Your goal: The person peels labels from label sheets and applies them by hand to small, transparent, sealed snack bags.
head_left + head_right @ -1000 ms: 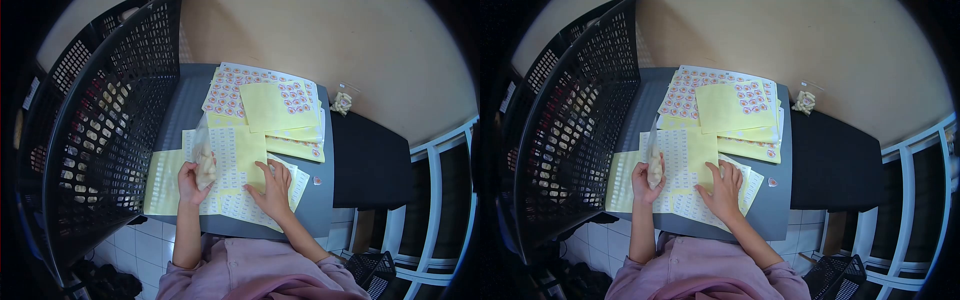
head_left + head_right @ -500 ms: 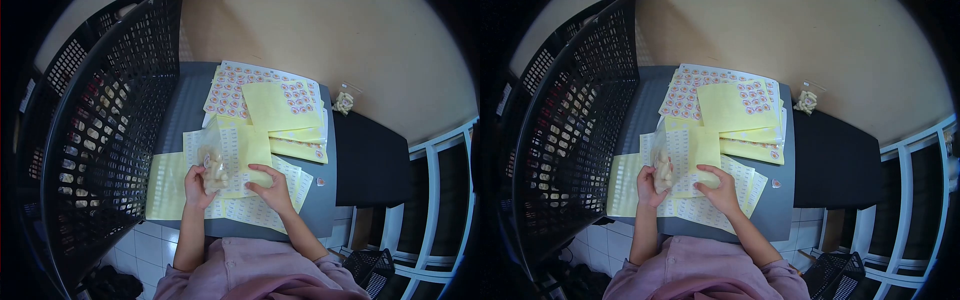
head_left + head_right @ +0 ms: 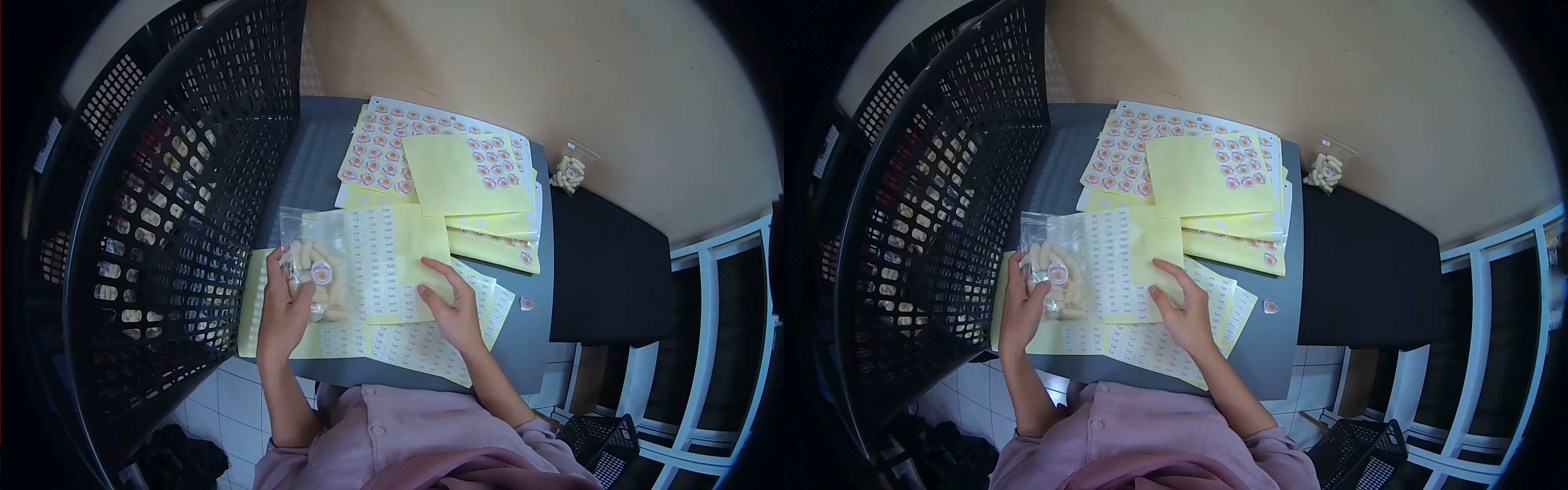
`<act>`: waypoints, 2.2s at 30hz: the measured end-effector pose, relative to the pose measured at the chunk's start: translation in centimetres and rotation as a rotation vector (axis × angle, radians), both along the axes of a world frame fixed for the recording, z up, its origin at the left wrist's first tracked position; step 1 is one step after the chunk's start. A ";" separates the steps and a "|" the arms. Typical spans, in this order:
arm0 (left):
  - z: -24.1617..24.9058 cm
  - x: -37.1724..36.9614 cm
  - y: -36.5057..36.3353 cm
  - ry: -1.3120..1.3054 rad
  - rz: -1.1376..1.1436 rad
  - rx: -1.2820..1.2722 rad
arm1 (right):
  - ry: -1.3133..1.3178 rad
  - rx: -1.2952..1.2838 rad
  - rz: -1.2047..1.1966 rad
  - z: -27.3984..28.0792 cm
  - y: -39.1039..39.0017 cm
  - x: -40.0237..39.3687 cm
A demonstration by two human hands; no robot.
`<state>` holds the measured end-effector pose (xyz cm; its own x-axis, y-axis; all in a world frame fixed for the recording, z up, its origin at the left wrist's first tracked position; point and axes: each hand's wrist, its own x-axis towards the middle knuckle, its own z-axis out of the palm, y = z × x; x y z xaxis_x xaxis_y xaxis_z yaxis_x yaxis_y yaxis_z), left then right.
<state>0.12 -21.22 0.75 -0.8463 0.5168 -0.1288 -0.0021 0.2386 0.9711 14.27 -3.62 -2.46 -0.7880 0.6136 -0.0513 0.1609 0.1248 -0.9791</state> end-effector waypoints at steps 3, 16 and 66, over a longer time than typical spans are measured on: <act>-0.5 0.9 0.4 0.678 0.177 -0.514 | 0.067 -0.009 -0.056 0.0 -0.3 -0.1; -0.5 5.3 6.1 0.680 -0.206 -0.132 | 0.115 -0.294 -0.011 0.6 -0.3 0.3; -2.4 0.4 0.1 0.780 0.306 -0.515 | 0.355 -0.100 0.190 3.0 -1.9 0.9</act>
<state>0.47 -21.14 -1.64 -0.8777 0.2984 0.3750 0.4632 0.7291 0.5039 15.18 -5.53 0.51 -0.8662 0.4612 0.1923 -0.2056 0.0216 -0.9784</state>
